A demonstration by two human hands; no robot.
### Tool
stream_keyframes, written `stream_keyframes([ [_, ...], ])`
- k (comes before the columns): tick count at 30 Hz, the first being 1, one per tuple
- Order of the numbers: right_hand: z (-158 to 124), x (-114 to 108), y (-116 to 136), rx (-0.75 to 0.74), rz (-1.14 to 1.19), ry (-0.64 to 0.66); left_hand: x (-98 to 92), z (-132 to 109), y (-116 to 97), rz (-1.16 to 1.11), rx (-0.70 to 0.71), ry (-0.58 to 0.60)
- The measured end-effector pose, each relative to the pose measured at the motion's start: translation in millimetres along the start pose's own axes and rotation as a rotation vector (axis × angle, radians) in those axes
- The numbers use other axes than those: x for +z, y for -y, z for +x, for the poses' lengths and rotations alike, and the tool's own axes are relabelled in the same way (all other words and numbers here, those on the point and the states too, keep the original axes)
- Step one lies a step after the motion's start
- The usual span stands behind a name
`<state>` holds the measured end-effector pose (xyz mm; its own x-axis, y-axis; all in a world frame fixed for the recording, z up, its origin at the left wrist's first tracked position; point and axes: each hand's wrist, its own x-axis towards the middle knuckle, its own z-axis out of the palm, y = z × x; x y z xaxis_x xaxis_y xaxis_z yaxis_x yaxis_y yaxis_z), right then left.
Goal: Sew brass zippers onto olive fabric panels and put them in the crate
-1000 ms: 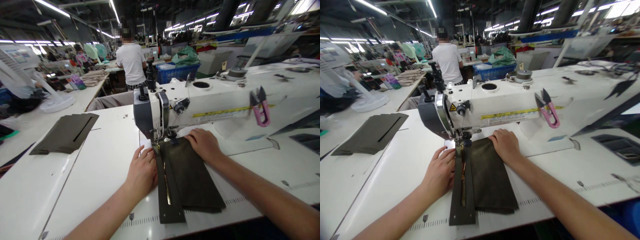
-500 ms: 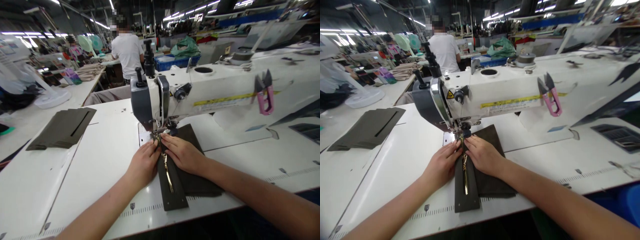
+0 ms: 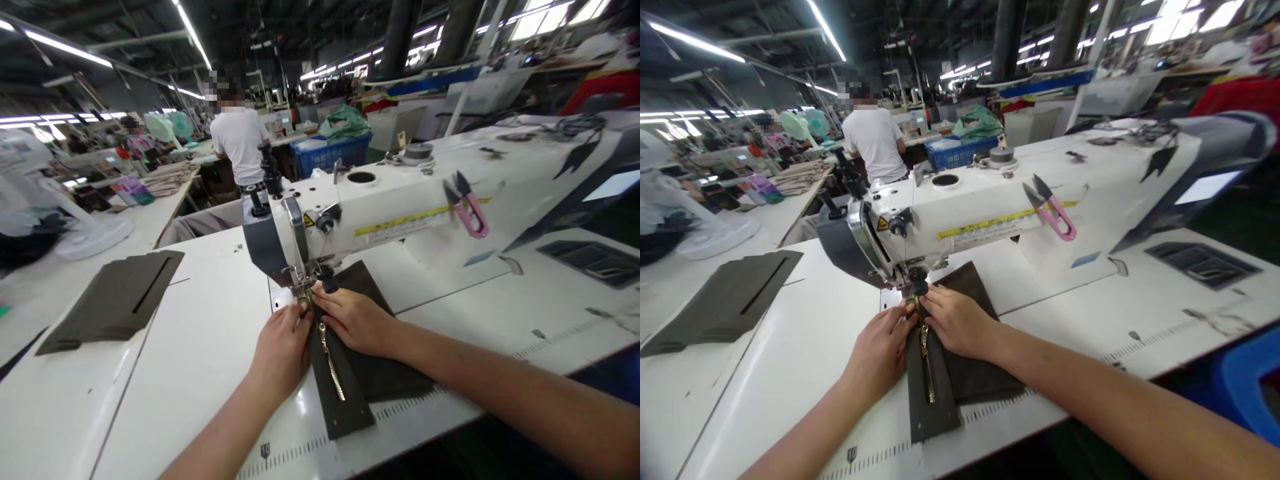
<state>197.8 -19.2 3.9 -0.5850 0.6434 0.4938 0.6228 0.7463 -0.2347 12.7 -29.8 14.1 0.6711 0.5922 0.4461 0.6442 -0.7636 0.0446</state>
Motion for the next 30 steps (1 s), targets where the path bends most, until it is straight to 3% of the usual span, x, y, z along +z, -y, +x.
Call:
stream_keyframes([
  [7, -4, -8, 3, -0.012, 0.018, -0.088, 1.6, 0, 3, 0.032, -0.056, -0.015],
  [12, -39, -26, 49, -0.132, 0.024, -0.025, 4.4, -3, 2, 0.009, -0.105, -0.026],
  [16, -52, -19, 75, -0.125, -0.185, -0.027, 3.6, -3, 2, 0.003, -0.128, -0.007],
  [21, -48, 0, 75, -0.204, -0.254, -0.257, -2.2, -8, -4, 0.039, -0.023, -0.023],
  [30, -47, -4, 74, -0.205, -0.248, -0.269, -3.6, -11, -12, 0.042, 0.023, -0.05],
])
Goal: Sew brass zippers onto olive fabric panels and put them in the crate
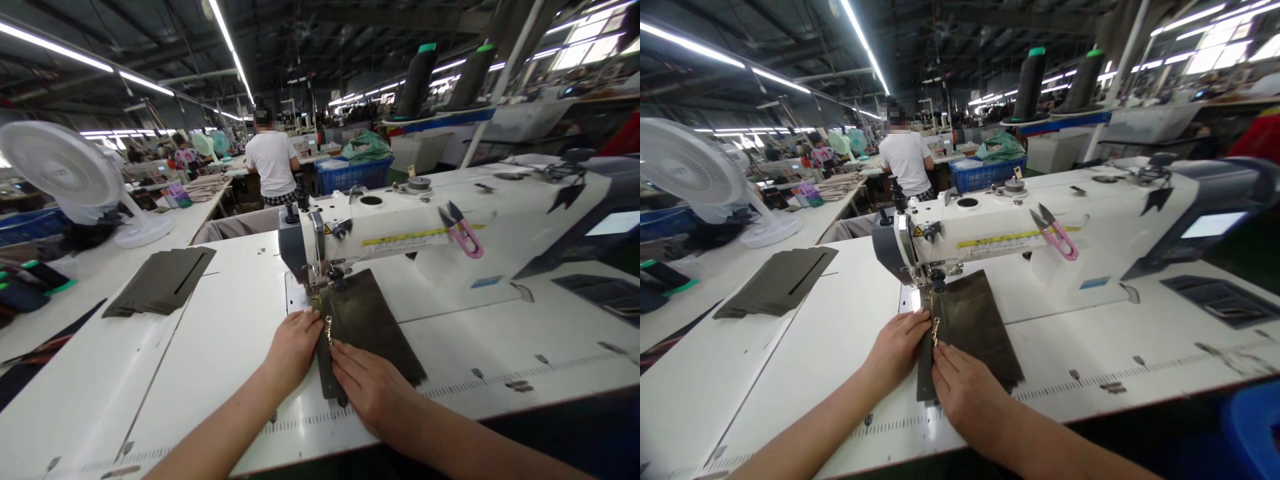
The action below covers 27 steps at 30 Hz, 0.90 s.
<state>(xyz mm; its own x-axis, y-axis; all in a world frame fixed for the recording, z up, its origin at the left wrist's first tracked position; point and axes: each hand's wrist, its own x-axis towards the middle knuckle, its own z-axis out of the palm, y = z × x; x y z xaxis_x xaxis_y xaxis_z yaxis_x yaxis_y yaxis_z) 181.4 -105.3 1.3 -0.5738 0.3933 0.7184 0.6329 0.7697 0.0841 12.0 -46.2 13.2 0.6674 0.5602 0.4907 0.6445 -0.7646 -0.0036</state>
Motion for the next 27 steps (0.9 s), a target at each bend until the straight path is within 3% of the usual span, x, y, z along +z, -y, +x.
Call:
stream_keyframes([
  [12, 6, 12, -16, 0.081, 0.048, 0.017, -0.1, 3, 10, -0.019, 0.022, 0.022],
  [27, 19, 29, -38, 0.104, 0.099, 0.086, 6.9, 16, 26, -0.128, -0.077, 0.031],
])
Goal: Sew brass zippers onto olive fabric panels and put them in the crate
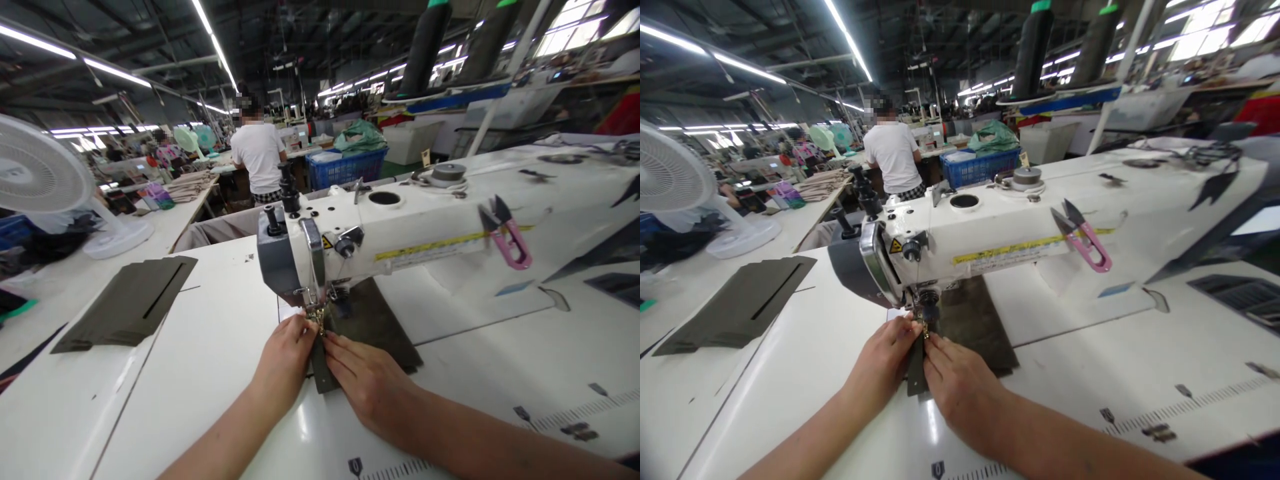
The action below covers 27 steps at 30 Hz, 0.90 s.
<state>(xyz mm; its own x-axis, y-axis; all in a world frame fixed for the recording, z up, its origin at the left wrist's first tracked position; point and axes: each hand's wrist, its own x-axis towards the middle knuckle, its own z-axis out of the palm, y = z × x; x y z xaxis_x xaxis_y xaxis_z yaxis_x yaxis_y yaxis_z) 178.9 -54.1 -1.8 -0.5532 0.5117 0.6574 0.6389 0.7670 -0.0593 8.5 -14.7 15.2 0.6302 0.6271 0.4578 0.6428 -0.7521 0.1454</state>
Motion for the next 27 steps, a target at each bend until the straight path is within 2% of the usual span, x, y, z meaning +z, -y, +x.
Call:
stream_keyframes([
  [8, 5, 12, -8, 0.016, 0.009, -0.01, 4.2, -1, 7, 0.043, 0.017, -0.01],
  [12, 8, -1, -10, 0.064, 0.139, 0.032, 4.0, -1, 7, 0.036, -0.013, 0.011],
  [14, 12, -10, -13, 0.142, 0.273, 0.093, 1.1, -2, 5, 0.032, -0.023, 0.042],
  [16, 19, -15, -19, 0.282, 0.327, 0.121, -2.8, -3, 1, 0.056, -0.016, 0.081],
  [20, 35, 0, -30, 0.566, 0.077, 0.168, -8.8, -6, -8, 0.136, -0.026, 0.154],
  [23, 42, 14, -33, 0.621, -0.017, 0.249, -10.3, -7, -11, 0.166, -0.065, 0.171],
  [27, 47, 22, -30, 0.678, -0.036, 0.248, -11.4, -6, -13, 0.19, -0.081, 0.181],
])
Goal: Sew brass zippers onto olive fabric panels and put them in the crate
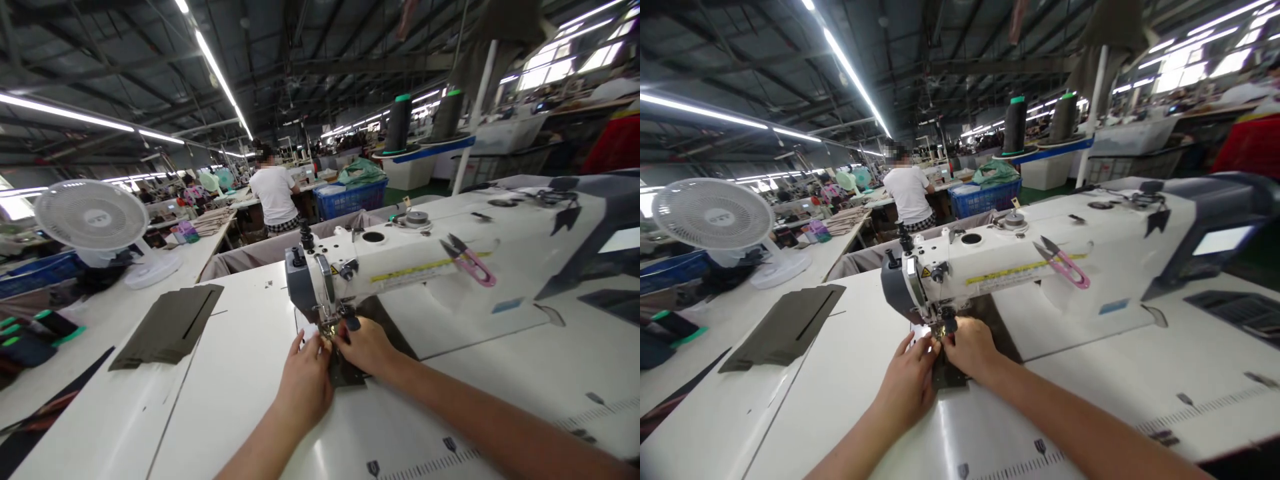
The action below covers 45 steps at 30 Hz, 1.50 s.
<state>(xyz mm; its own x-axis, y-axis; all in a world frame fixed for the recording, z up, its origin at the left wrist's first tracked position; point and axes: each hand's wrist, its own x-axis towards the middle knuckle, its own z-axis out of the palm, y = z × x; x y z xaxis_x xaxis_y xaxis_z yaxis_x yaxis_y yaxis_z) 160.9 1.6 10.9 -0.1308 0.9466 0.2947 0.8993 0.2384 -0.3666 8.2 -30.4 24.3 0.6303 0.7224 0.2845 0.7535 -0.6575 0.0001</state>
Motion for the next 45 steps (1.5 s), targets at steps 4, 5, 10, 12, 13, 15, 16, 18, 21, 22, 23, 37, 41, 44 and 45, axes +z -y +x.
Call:
stream_keyframes([
  [4, 10, 2, 6, 0.101, -0.042, -0.024, -1.9, 2, 0, 0.004, 0.007, 0.006],
  [5, 12, 2, 7, 0.114, -0.053, -0.025, -2.1, 2, -1, 0.001, 0.008, 0.006],
  [10, -13, -11, 2, -0.079, -0.055, -0.01, 0.7, -2, -2, -0.032, 0.011, -0.057],
  [12, -37, -17, -4, -0.311, -0.003, -0.033, 4.2, -5, -3, -0.057, 0.041, -0.105],
  [13, -49, -19, -8, -0.406, 0.019, -0.062, 6.1, -5, -4, -0.072, 0.06, -0.126],
  [15, -67, -20, -13, -0.522, 0.032, -0.11, 9.7, -6, -5, -0.094, 0.093, -0.165],
  [16, -71, -20, -15, -0.534, 0.019, -0.119, 11.2, -6, -5, -0.096, 0.102, -0.178],
  [18, -73, -18, -16, -0.544, -0.01, -0.109, 13.0, -6, -4, -0.088, 0.105, -0.185],
  [21, -64, -16, -15, -0.561, -0.046, -0.104, 13.4, -3, -2, -0.079, 0.104, -0.159],
  [22, -60, -15, -15, -0.564, -0.055, -0.111, 13.3, -1, -1, -0.084, 0.105, -0.151],
  [23, -57, -14, -15, -0.565, -0.062, -0.121, 13.1, 1, 0, -0.09, 0.105, -0.144],
  [37, -39, -19, -10, -0.655, 0.053, -0.117, 4.4, -9, -10, -0.149, -0.034, -0.146],
  [41, -45, -12, -11, -0.694, 0.013, -0.216, 10.6, -10, -13, -0.113, 0.019, -0.22],
  [44, -43, -9, -12, -0.686, 0.004, -0.236, 13.2, -9, -8, -0.129, 0.07, -0.245],
  [45, -41, -8, -12, -0.684, 0.006, -0.238, 13.9, -8, -6, -0.131, 0.085, -0.249],
])
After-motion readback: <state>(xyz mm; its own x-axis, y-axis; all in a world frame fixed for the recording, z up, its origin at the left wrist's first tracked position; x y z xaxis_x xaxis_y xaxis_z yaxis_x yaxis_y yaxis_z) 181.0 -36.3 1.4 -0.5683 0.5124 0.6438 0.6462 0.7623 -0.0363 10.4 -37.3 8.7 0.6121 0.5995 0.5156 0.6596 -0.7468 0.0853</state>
